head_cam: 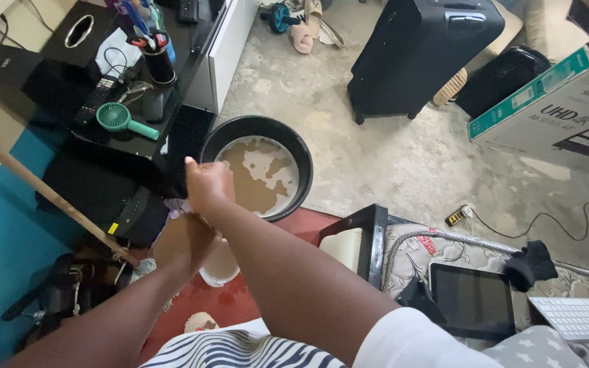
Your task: Cleaning a chair and a desk by wringing out a wet cloth in a bucket and wiping the surfaces.
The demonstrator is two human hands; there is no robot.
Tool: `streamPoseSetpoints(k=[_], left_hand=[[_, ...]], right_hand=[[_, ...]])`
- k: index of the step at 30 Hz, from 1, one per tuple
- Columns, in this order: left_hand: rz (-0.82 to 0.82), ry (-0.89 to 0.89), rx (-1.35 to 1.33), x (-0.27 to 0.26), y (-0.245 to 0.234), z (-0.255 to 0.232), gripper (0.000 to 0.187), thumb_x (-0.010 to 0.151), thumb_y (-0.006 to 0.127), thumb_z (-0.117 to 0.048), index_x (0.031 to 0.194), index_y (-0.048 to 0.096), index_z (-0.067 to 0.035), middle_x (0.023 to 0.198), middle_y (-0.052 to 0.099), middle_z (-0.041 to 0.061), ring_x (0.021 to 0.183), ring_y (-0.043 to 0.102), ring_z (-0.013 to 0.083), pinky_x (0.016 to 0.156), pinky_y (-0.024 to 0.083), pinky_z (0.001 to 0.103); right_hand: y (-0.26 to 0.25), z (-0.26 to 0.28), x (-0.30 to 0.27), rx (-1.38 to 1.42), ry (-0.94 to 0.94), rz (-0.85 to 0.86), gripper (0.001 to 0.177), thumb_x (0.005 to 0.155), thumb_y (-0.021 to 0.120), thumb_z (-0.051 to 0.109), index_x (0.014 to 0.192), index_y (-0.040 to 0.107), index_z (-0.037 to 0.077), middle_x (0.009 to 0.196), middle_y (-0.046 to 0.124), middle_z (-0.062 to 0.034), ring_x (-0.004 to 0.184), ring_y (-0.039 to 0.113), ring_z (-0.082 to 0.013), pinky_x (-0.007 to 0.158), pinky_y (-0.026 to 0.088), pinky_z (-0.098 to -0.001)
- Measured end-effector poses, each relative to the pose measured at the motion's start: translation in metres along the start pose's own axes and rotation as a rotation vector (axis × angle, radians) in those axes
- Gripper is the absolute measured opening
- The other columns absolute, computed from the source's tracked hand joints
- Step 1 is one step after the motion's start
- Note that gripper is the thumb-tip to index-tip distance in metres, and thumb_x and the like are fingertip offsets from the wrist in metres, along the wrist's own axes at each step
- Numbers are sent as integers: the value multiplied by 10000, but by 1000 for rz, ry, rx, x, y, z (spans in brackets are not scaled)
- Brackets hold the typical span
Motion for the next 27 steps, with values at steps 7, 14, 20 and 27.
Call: streamPoseSetpoints(k=[7,14,20,27], left_hand=[[483,-221,533,19,-112,-160,328,989,573,-380,1100,732,-116,874,768,118,713,759,319,652,610,463],[276,-281,405,21,-155,-203,670,718,857,-453,1222,569,-118,1044,708,164,919,712,374,740,571,498],[336,-508,199,13,-166,-208,728,742,827,-570,1217,582,-76,1124,693,176,963,737,325,757,594,460],[276,-374,125,-7,-150,-189,811,775,768,-715,1196,714,-24,1073,744,153,946,733,270,792,573,400]], right_hand=[[-8,-33,19,155,247,-173,471,932,679,433,917,752,-32,866,749,-181,747,730,-314,705,543,-425],[4,-68,43,548,372,-115,436,929,727,361,877,686,-70,786,694,-182,628,667,-292,532,535,-415],[-11,-69,11,525,431,148,505,878,860,394,1057,591,6,872,655,-176,708,664,-281,595,553,-422],[-27,-97,1,466,402,179,433,743,899,234,1022,700,-31,919,740,-177,704,717,-261,576,620,-386]])
Point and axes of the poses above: each hand's wrist, its own x-axis towards the middle knuckle, its own y-axis out of the palm, z = x × y, the point moved 6 cm from there along x, towards the middle knuckle
